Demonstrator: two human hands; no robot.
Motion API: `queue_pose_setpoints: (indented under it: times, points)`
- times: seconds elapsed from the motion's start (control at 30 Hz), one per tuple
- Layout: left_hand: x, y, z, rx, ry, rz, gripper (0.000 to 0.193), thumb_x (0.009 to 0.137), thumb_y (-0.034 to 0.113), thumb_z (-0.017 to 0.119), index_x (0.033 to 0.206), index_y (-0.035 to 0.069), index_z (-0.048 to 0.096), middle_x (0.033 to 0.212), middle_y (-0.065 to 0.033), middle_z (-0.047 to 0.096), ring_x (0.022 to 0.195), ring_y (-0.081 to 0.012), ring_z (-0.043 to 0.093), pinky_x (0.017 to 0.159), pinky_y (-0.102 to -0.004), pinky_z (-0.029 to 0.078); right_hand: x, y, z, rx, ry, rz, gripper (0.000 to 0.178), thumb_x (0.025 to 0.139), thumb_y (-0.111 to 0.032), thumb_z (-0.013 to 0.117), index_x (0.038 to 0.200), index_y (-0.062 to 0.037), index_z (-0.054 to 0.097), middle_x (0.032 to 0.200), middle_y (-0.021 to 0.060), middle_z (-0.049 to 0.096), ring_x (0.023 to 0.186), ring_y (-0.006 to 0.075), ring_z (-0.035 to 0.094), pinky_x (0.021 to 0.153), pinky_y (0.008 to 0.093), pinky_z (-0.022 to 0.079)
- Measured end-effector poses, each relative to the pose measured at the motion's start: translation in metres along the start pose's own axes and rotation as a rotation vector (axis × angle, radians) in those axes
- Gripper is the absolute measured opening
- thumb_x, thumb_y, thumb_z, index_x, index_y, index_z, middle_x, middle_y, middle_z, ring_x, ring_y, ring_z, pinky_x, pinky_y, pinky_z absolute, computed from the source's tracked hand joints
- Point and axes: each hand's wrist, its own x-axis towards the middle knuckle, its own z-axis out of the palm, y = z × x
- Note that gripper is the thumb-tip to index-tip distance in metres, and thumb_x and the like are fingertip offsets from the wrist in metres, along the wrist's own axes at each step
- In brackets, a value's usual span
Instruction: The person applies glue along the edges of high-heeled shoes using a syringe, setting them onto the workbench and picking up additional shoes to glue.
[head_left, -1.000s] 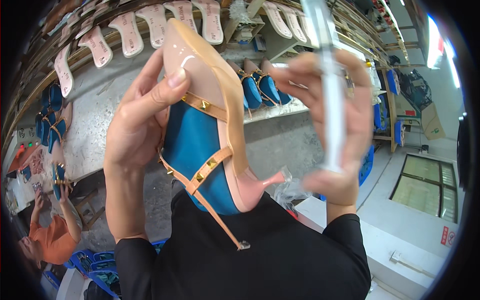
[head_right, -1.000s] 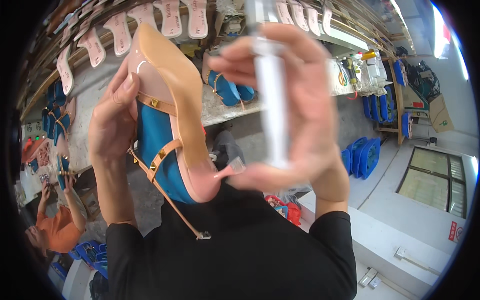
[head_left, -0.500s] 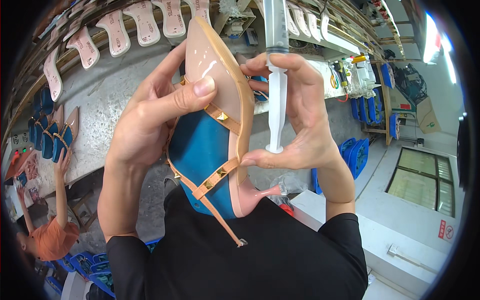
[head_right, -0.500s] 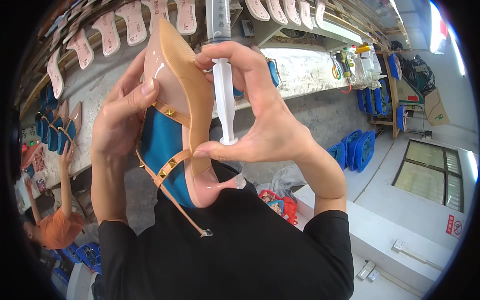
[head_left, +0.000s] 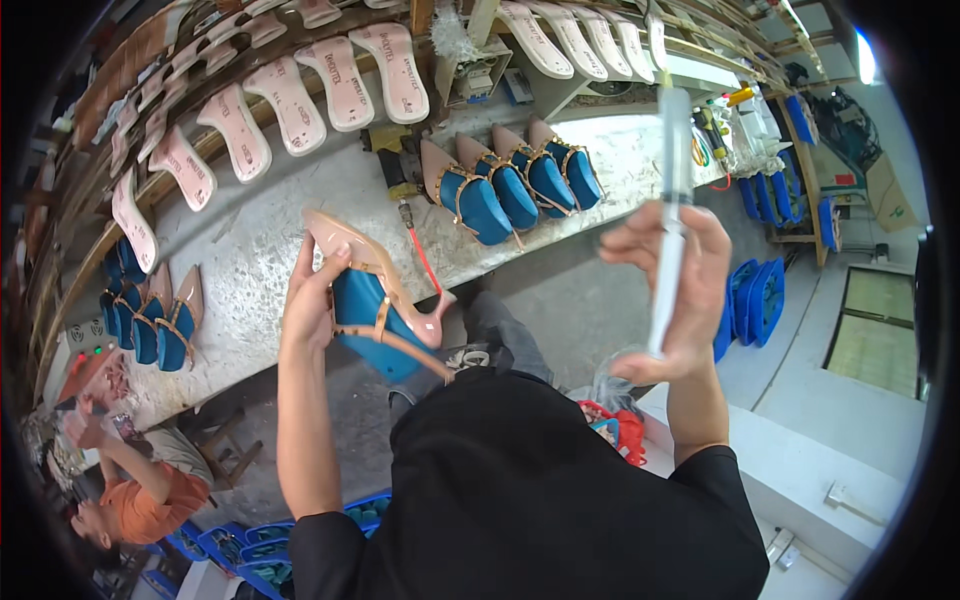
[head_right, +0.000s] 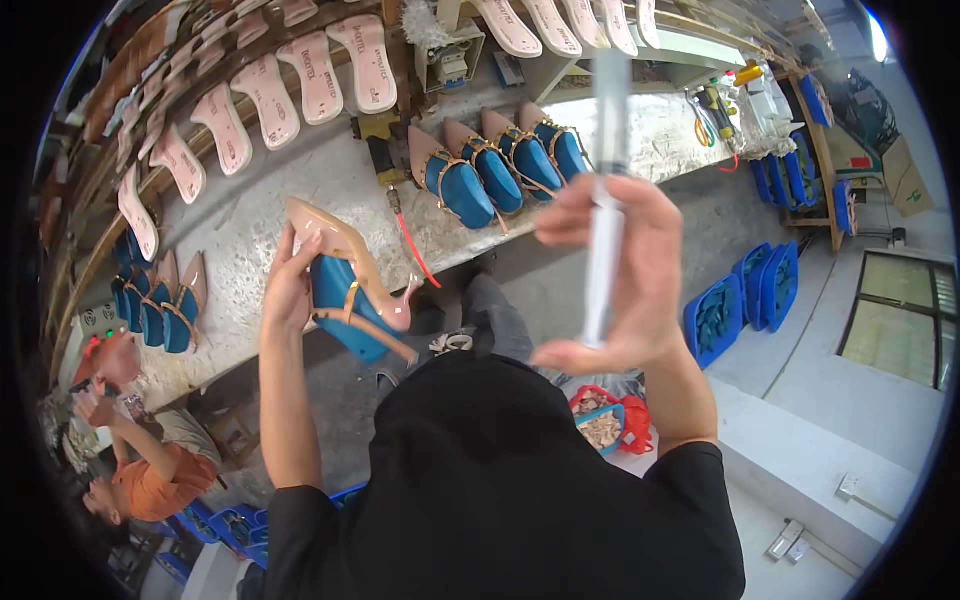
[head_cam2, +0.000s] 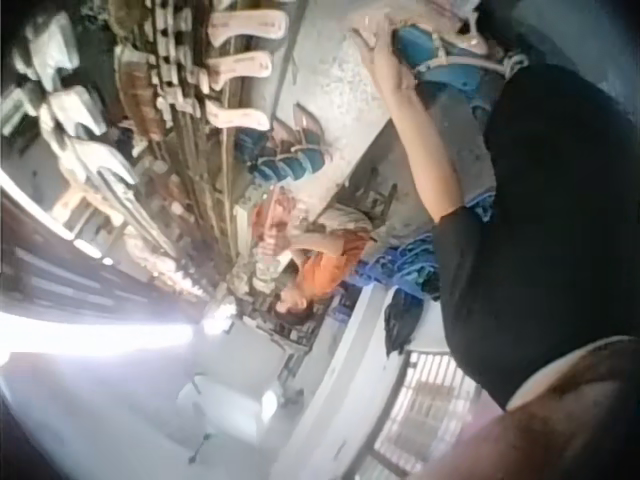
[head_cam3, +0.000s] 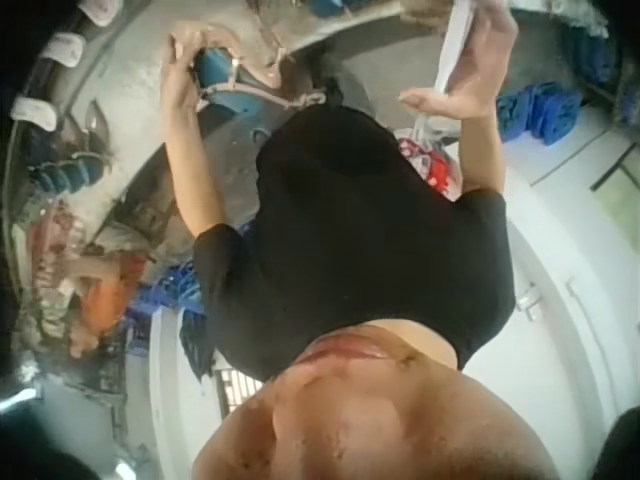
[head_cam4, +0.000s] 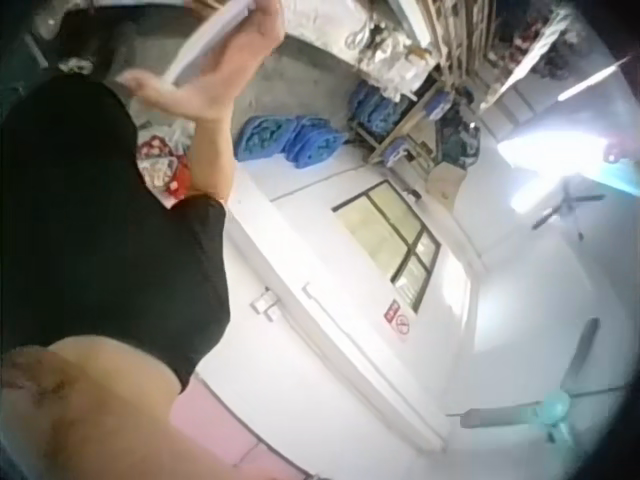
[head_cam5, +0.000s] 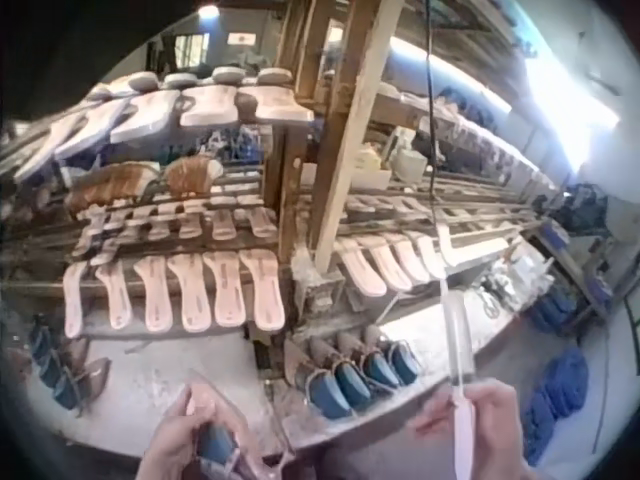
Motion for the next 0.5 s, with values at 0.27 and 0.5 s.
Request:
queue_pose_setpoints:
  times: [0.27, 0.5]
  points:
    - [0.185, -0.072, 0.005, 0.873, 0.162, 0.152, 0.109, 0.080, 0.030, 0.082, 0.158, -0.009, 0.016, 0.134, -0.0269, 0.059, 0.110, -0.0296, 0.068, 0.094, -0.0359, 0.055, -0.047, 0.013, -0.017, 0.095, 0.122, 0.238, 0.126, 0.051, -0.024, 0.102, 0.151, -0.0068, 0.026, 0.131, 0.0215, 0.047, 0.113, 0.0311, 0.061, 0.094, 0.0443, 0.054]
    - [0.227, -0.073, 0.076, 1.538, 0.139, -0.161, 0.115, 0.079, 0.056, 0.073, 0.154, -0.014, 0.021, 0.137, -0.0331, 0.058, 0.123, -0.0408, 0.062, 0.105, -0.0426, 0.049, -0.079, 0.043, -0.056, 0.196, 0.210, 0.302, 0.123, 0.051, -0.021, 0.102, 0.151, -0.0141, 0.030, 0.130, 0.0176, 0.048, 0.114, 0.0286, 0.060, 0.093, 0.0438, 0.054]
